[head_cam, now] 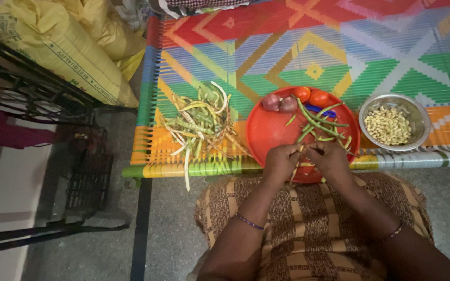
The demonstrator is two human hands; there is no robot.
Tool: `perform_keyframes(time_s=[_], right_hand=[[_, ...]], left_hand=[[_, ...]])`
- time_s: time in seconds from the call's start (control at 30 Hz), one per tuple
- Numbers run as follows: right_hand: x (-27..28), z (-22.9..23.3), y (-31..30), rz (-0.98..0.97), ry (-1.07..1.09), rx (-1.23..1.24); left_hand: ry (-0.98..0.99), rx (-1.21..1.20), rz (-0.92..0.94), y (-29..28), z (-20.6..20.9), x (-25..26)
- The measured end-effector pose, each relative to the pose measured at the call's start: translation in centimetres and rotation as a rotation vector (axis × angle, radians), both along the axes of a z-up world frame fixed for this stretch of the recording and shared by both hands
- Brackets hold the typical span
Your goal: The person shells beans by prying open pods by hand, extracting the seeds, and discarding the empty pods onto a pile.
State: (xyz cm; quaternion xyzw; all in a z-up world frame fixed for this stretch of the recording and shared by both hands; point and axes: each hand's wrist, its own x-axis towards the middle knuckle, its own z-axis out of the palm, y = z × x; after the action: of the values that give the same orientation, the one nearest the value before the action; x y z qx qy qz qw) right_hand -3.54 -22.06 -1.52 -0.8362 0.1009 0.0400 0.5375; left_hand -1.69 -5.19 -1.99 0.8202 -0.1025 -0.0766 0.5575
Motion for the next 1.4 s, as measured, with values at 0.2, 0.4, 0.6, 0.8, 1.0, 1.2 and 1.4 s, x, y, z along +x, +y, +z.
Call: perform_keyframes(time_s=[0.2,0.4,0.6,0.8,1.0,1.2,1.4], right_hand=[[0.2,0.5,0.2,-0.018,0.07,0.061],[0.0,0.1,-0.1,0.057,0.006,0.018],[0.5,-1.5,-0.6,0.006,0.081,0.094],[1.9,-3.4,-1.5,0.019,0.147,0.341],[3.0,-4.1,-1.6,-0.031,0.231,0.546],[3.2,-4.5,-1.3,-0.05,0.279,0.529],[3.2,-4.9,-0.8,-0.108,0.354,0.751]], left_hand=[[0.159,-0.015,0.006,0.0,0.6,0.0],[-0.084,0.062,0.0,-0.7,-0.2,-0.5],[0.189,-0.146,-0.004,-0.9,-0.7,0.2],[0.66,-0.557,-0.032,0.2,-3.1,1.8],[0.612,-0.509,-0.018,0.3,-4.8,2.0],[0.555,-0.535,0.0,0.2,-4.9,1.7],[0.257,-0.272,0.052,-0.2,-4.2,1.1]])
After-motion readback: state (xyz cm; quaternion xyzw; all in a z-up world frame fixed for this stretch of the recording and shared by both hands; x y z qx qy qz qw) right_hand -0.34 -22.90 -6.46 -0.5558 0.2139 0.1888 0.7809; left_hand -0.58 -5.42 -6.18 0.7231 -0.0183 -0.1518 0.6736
